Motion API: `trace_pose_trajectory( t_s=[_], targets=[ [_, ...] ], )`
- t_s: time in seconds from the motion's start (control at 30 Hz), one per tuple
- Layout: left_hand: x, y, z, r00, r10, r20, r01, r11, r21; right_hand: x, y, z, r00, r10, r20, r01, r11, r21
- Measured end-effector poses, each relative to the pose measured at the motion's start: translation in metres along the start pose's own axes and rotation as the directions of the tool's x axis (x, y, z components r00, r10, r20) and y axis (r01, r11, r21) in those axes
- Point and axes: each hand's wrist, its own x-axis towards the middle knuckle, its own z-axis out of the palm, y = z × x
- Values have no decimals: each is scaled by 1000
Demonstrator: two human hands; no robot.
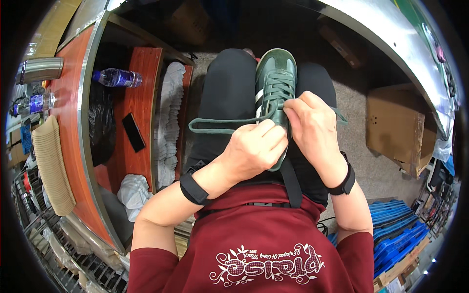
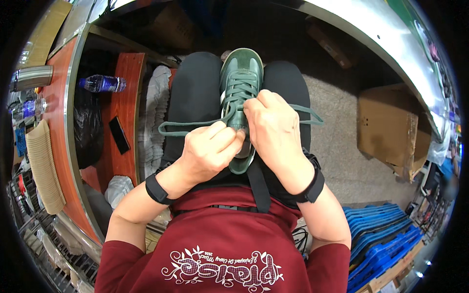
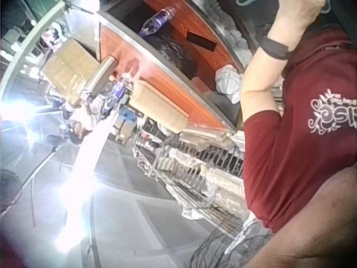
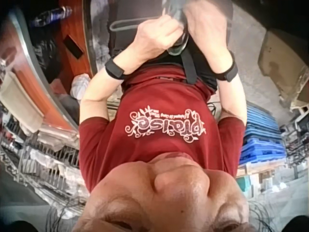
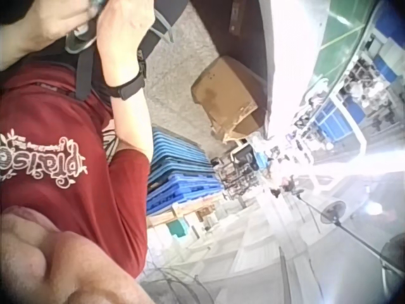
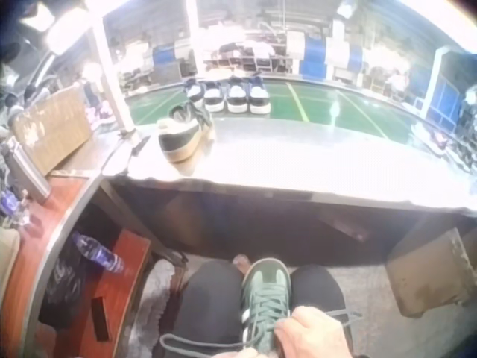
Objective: The recorder sorts through shoes on a conveyor belt and then sits down to lace up a pair of green sneakers.
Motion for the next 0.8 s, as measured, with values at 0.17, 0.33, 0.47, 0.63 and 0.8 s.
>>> trace_pose_trajectory(
  t_s=[0.17, 0.33, 0.47, 0.63, 0.8],
  targets=[
    [-1, -3, -1, 1000, 6, 19, -6, 1000, -21, 3, 6, -4, 998, 4, 66, -15, 987, 159],
    [-1, -3, -1, 1000, 7, 4, -7, 1000, 15, 16, 4, 4, 986, -101, 136, 84, 988, 130],
    [-1, -3, -4, 1000, 18, 17, -19, 998, 60, 24, -5, -8, 942, -19, 335, -6, 997, 72],
    [-1, -2, -7, 957, -266, 114, 284, 940, -190, 40, 8, 10, 997, -69, 39, 45, 896, 442],
    [8, -16, -47, 672, -452, 586, 739, 461, -492, 42, 12, -51, 955, 132, 265, -292, 268, 918]
  ],
)
